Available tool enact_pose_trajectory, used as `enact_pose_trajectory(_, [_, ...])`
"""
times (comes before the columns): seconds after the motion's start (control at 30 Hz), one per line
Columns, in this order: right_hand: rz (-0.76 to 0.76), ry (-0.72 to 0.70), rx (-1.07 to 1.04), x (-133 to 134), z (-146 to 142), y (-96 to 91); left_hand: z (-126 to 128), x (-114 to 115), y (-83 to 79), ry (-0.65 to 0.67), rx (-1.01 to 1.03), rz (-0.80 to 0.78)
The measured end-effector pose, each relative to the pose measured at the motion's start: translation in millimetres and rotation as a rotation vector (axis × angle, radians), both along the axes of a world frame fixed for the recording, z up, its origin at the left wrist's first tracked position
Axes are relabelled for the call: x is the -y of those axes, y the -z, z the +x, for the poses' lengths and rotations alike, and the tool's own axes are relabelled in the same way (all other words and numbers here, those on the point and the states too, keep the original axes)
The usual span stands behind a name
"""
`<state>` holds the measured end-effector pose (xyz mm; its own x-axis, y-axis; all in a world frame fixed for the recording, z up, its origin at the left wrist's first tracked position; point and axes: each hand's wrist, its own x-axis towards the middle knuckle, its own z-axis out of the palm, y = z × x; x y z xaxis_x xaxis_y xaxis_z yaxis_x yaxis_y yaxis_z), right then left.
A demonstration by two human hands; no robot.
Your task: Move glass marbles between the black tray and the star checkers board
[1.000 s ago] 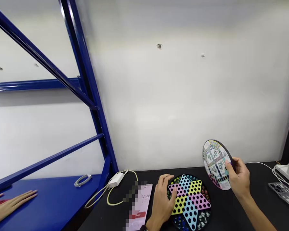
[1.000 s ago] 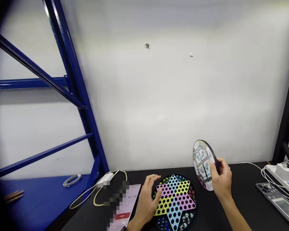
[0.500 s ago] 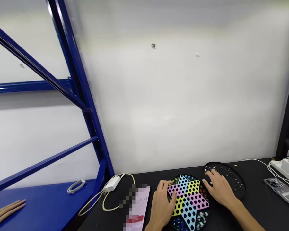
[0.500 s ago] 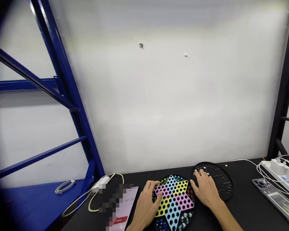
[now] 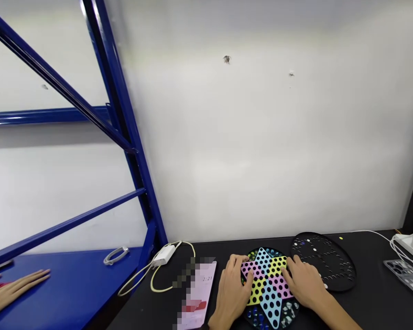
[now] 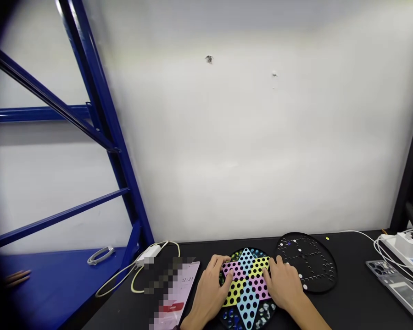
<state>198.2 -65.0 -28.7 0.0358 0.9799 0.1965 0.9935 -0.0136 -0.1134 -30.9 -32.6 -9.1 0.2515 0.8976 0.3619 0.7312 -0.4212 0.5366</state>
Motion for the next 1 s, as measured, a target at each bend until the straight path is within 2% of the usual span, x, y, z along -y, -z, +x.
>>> enact_pose_trajectory(0.3, [0.045, -0.079, -0.031, -1.4, 2.3, -5.2, -2.4, -1.5, -3.1, -0.011, -0.001, 0.007])
enact_pose_trajectory(0.67, [0.081, -0.055, -0.086, 0.2, 4.3, -3.0, -2.8, -4.5, 0.4, -0.011, 0.006, -0.005])
enact_pose_trajectory(1.0, [0.006, 0.001, -0.088, -2.6, 7.6, -8.2, -1.8, -2.8, -3.5, 0.007, 0.008, -0.03])
